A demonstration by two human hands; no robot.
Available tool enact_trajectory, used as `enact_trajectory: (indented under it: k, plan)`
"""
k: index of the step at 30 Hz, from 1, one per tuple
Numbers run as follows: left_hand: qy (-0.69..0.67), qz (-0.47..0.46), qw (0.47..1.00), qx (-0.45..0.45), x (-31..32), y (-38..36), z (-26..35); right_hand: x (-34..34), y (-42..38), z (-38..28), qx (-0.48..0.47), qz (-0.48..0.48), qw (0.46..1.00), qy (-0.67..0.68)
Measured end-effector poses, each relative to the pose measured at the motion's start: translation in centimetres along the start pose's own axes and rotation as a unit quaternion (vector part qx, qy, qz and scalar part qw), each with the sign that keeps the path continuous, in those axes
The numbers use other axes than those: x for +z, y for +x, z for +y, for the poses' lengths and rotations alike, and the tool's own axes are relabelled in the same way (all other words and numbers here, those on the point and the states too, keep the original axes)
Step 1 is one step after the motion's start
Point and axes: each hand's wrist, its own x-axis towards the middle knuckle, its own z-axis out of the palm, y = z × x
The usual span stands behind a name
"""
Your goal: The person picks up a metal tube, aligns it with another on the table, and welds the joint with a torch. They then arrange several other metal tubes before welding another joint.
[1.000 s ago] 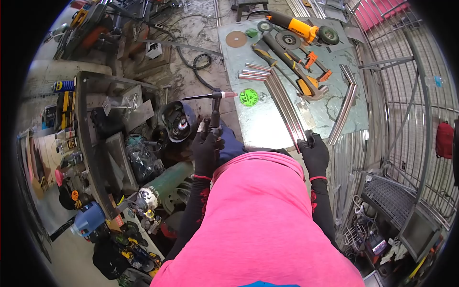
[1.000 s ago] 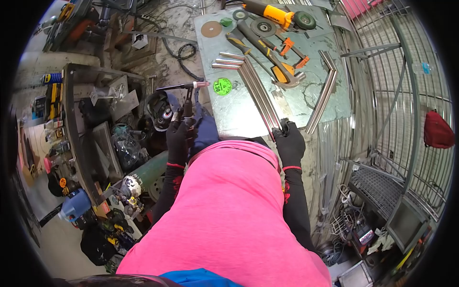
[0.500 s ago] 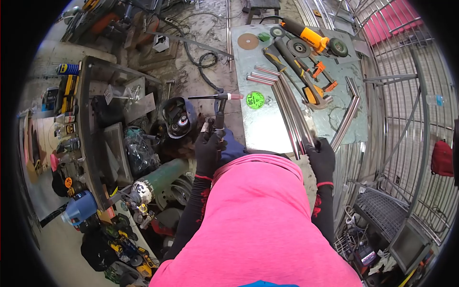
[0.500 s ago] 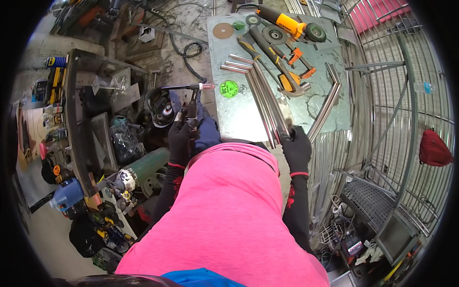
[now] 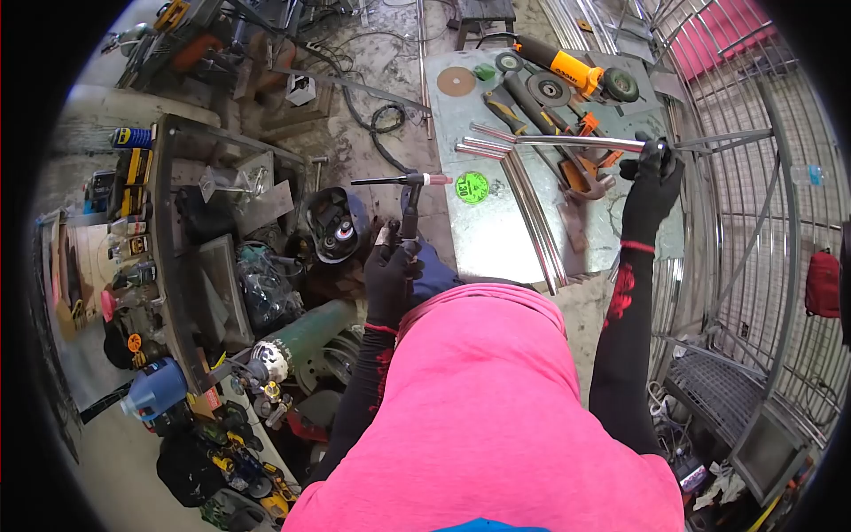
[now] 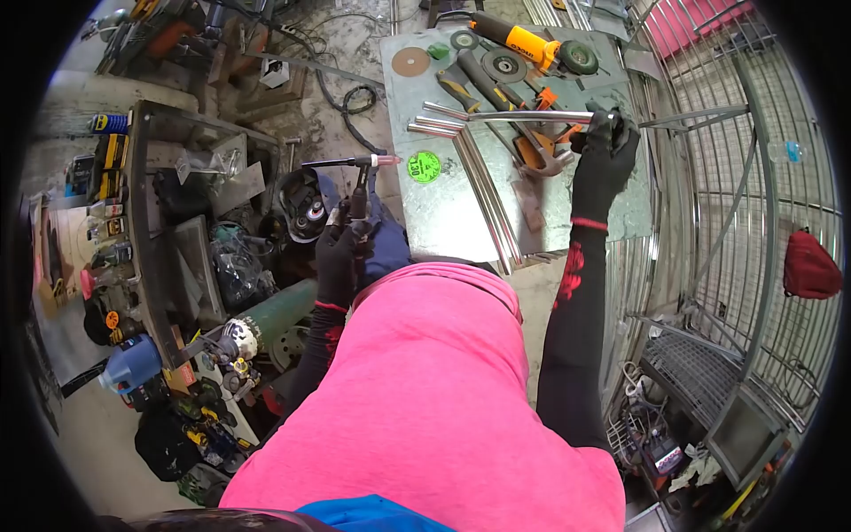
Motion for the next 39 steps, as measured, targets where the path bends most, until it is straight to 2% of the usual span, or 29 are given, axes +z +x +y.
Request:
enact_trajectory:
  k: [2, 3, 5, 7, 9, 11, 14, 16, 17, 19, 22, 27, 29, 30, 31, 33, 34, 35, 37, 39]
  plan:
    - [0.007, 0.011, 1.000, 0.004, 0.1, -0.2, 0.0, 1.2, 2.0, 0.9, -0.004, -0.024, 0.998, 0.062]
    - [0.014, 0.019, 1.000, 0.004, 0.1, -0.3, 0.1, 1.0, 3.3, 4.4, 0.036, -0.046, 0.997, 0.059]
    - [0.037, 0.015, 0.999, 0.009, -0.2, -0.3, 0.1, 2.8, 4.0, 5.4, 0.104, -0.071, 0.988, 0.092]
    - [0.060, 0.012, 0.998, 0.012, 0.0, -0.6, 0.5, 3.3, 4.6, 6.8, 0.123, -0.085, 0.984, 0.100]
    - [0.049, 0.047, 0.998, 0.013, 0.8, -1.6, 1.7, 4.0, 4.6, 4.9, 0.058, -0.098, 0.992, 0.057]
    - [0.059, 0.032, 0.997, 0.031, 0.3, -2.3, 2.6, 3.8, 4.3, 2.8, 0.025, -0.137, 0.989, 0.054]
    - [0.099, 0.007, 0.994, 0.047, 0.2, -2.8, 3.7, 4.8, 3.4, 0.8, 0.072, -0.216, 0.964, 0.139]
    - [0.125, -0.012, 0.990, 0.060, 0.6, -2.5, 4.2, 5.7, 2.0, 2.8, 0.085, -0.239, 0.958, 0.134]
    - [0.128, -0.004, 0.990, 0.052, 0.9, -2.4, 4.5, 6.1, 1.2, 3.6, 0.087, -0.260, 0.953, 0.132]
    - [0.169, -0.006, 0.986, 0.003, 1.4, -2.1, 4.6, 7.1, -0.8, 3.2, 0.138, -0.240, 0.951, 0.138]
    - [0.182, -0.003, 0.983, -0.026, 1.0, -1.5, 3.3, 7.2, -0.8, 3.6, 0.083, -0.285, 0.951, 0.082]
    - [0.168, -0.010, 0.985, -0.045, 1.2, -1.4, 2.0, 7.8, -1.2, 3.4, 0.040, -0.260, 0.964, 0.046]
    - [0.167, -0.011, 0.985, -0.040, 1.2, -1.2, 1.8, 8.1, -2.0, 3.4, -0.007, -0.263, 0.964, -0.045]
    - [0.167, -0.011, 0.985, -0.034, 1.3, -1.2, 1.9, 8.5, -2.6, 3.8, -0.102, -0.265, 0.958, -0.033]
    - [0.167, -0.011, 0.985, -0.034, 1.3, -1.1, 2.1, 8.5, -3.2, 4.2, -0.102, -0.265, 0.958, -0.033]
    - [0.194, -0.007, 0.980, -0.050, 1.4, -1.1, 2.8, 8.4, -4.5, 4.7, 0.052, -0.267, 0.960, 0.068]
    - [0.195, -0.006, 0.979, -0.050, 1.4, -1.1, 3.0, 8.8, -5.0, 5.1, 0.089, -0.263, 0.948, 0.157]
    - [0.199, -0.008, 0.979, -0.053, 1.4, -1.2, 3.2, 8.8, -5.5, 5.4, 0.092, -0.263, 0.947, 0.159]
    - [0.204, -0.010, 0.977, -0.057, 1.1, -1.4, 3.3, 8.5, -6.6, 5.4, 0.159, -0.290, 0.930, 0.161]
    - [0.229, -0.022, 0.971, -0.061, 1.0, -1.5, 3.3, 8.5, -7.0, 5.7, 0.181, -0.267, 0.933, 0.157]
